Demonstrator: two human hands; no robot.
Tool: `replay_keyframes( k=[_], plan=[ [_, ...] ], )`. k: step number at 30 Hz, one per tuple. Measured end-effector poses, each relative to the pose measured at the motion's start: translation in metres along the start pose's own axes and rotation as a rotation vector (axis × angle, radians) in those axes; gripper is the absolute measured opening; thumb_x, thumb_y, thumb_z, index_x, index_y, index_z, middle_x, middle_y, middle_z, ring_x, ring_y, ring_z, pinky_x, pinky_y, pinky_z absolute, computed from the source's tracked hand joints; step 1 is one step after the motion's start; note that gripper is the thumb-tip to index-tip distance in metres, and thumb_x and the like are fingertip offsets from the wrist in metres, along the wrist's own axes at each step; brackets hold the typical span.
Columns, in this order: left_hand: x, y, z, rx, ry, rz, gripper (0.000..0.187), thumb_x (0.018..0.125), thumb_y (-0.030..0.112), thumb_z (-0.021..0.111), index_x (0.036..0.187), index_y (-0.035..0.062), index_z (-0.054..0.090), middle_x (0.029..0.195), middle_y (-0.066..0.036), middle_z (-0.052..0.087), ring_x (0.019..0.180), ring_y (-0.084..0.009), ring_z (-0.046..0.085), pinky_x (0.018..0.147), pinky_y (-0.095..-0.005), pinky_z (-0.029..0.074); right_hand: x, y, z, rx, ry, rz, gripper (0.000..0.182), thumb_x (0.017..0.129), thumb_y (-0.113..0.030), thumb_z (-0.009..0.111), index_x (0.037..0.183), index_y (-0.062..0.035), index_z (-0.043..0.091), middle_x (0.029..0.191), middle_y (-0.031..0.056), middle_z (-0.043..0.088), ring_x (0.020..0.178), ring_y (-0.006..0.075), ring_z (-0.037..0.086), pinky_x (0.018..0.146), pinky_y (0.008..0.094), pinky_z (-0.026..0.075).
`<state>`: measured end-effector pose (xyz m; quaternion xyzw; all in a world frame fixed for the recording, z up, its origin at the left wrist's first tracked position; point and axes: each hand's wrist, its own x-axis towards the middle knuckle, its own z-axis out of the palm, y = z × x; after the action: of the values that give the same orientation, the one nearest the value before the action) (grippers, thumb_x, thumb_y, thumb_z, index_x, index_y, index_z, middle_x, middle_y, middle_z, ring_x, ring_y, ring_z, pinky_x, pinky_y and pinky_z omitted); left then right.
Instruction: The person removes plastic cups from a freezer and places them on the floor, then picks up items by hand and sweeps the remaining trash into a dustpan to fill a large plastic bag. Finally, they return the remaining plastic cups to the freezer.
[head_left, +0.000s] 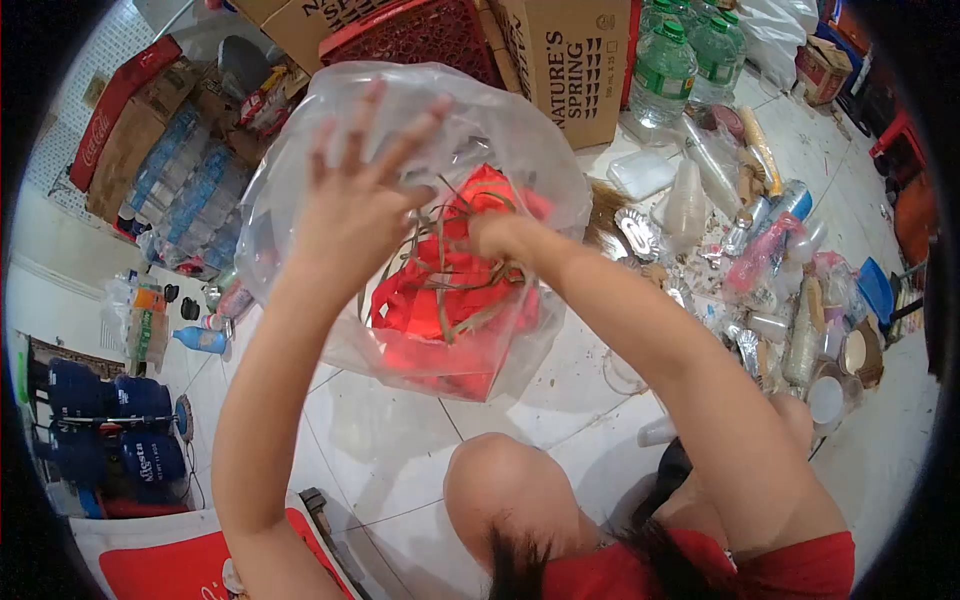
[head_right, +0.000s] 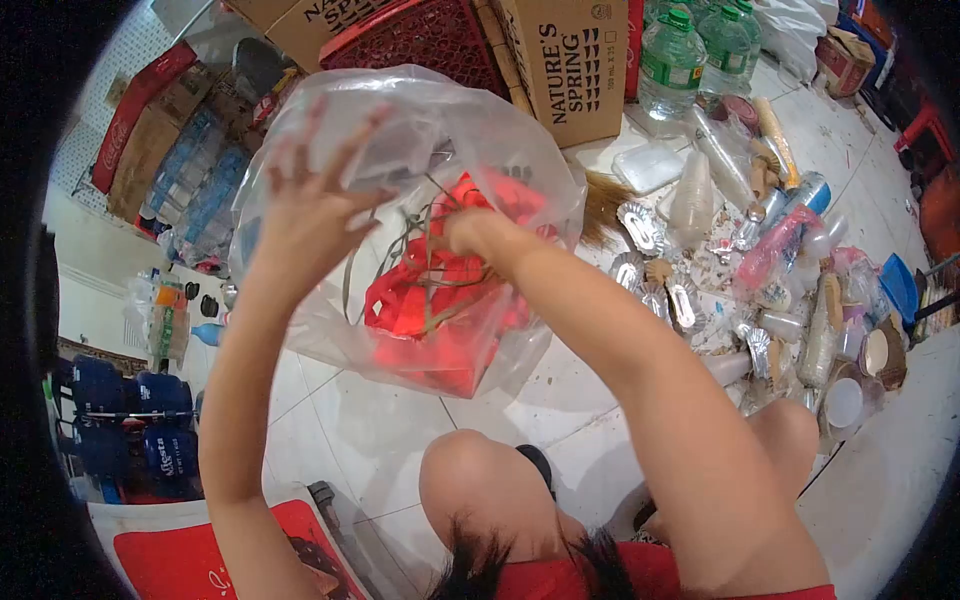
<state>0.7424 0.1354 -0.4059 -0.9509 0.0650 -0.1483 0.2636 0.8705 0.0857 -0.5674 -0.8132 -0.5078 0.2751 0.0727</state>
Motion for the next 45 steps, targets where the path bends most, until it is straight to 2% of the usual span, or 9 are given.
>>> replay_keyframes(
  k=[8,16,20,26,29,33,37,43,45],
  plan=[
    [0.053,-0.048,0.139,0.097,-0.002,-0.278,0.036,0.069,0.01,0.045,0.097,0.0297,0.054,0.107,-0.006,0.044,0.093,-0.0246,0.044,0.08,-0.0436,0.031,-0.077,0.039,0.065,-0.293,-0.116,-0.455,0.037,0.077,-0.039,0.037,0.099,-0.013,0.052,0.092,0.0077,0.055,0.095,0.0292,0.046,0.086,0.0516,0.022],
    [0.012,-0.133,0.141,0.301,-0.097,-0.545,0.036,0.076,0.013,0.036,0.103,0.0321,0.05,0.076,-0.006,0.054,0.07,-0.0238,0.056,0.073,-0.0437,0.038,-0.1,0.085,-0.031,-0.906,0.4,-0.114,0.019,0.065,-0.027,0.052,0.074,-0.0155,0.063,0.079,-0.0009,0.056,0.092,0.0187,0.042,0.077,0.0405,0.027],
    [-0.008,-0.168,0.085,0.212,-0.355,-0.943,0.051,0.066,0.015,0.05,0.114,0.0282,0.038,0.093,-0.014,0.055,0.084,-0.0287,0.054,0.07,-0.0426,0.041,-0.088,0.038,-0.152,-1.069,0.326,-0.066,0.045,0.067,-0.021,0.055,0.11,-0.0216,0.044,0.104,0.0034,0.048,0.101,0.0196,0.04,0.085,0.0473,0.027],
    [-0.151,-0.118,0.122,-0.207,-0.317,-0.614,0.089,0.048,0.033,0.072,0.12,0.0034,0.028,0.106,-0.019,0.047,0.096,-0.031,0.046,0.082,-0.033,0.037,-0.064,0.039,-0.117,-0.952,0.585,-0.398,0.058,0.07,-0.022,0.053,0.121,-0.0268,0.027,0.111,0.0033,0.043,0.106,0.0184,0.037,0.089,0.0506,0.021],
    [-0.127,-0.019,0.114,-0.748,-1.359,-0.916,0.079,0.058,0.058,0.056,0.122,0.0185,0.03,0.094,-0.019,0.054,0.071,-0.024,0.057,0.064,-0.034,0.045,-0.047,0.059,-0.053,-0.79,0.471,-0.435,0.045,0.072,-0.018,0.048,0.116,-0.0252,0.038,0.114,0.0048,0.041,0.109,0.0199,0.035,0.092,0.0518,0.017],
    [-0.087,0.031,0.102,-0.44,-0.764,-0.56,0.045,0.06,0.046,0.06,0.096,0.0193,0.057,0.083,-0.014,0.052,0.071,-0.0247,0.053,0.064,-0.036,0.043,-0.06,0.047,-0.01,-0.732,0.263,-0.273,0.04,0.071,-0.02,0.05,0.111,-0.0252,0.044,0.116,0.0052,0.04,0.11,0.0206,0.033,0.093,0.0518,0.015],
    [-0.038,0.077,0.074,-0.248,0.119,-0.171,0.028,0.059,0.024,0.062,0.087,0.0207,0.059,0.105,-0.012,0.042,0.091,-0.029,0.044,0.062,-0.0374,0.042,-0.069,0.032,0.009,-0.508,0.697,-0.15,0.04,0.069,-0.02,0.053,0.109,-0.0227,0.046,0.118,0.0053,0.036,0.114,0.0219,0.027,0.089,0.0566,0.017],
    [-0.015,0.044,0.176,-0.339,-0.169,-0.421,0.026,0.068,0.005,0.047,0.086,0.0198,0.058,0.088,-0.012,0.047,0.077,-0.0286,0.052,0.062,-0.0367,0.044,-0.078,0.061,0.066,-0.497,0.847,0.071,0.052,0.06,-0.017,0.062,0.108,-0.0252,0.045,0.122,0.0064,0.029,0.111,0.0305,0.029,0.084,0.0527,0.028],
    [-0.009,0.035,0.176,-0.326,-0.208,-0.425,0.028,0.068,0.004,0.045,0.087,0.0198,0.058,0.087,-0.012,0.047,0.073,-0.0291,0.053,0.062,-0.0371,0.044,-0.082,0.082,0.06,-0.223,0.45,0.118,0.049,0.063,-0.014,0.058,0.108,-0.0256,0.046,0.119,0.0049,0.033,0.1,0.0275,0.041,0.077,0.0397,0.04]
  ],
)
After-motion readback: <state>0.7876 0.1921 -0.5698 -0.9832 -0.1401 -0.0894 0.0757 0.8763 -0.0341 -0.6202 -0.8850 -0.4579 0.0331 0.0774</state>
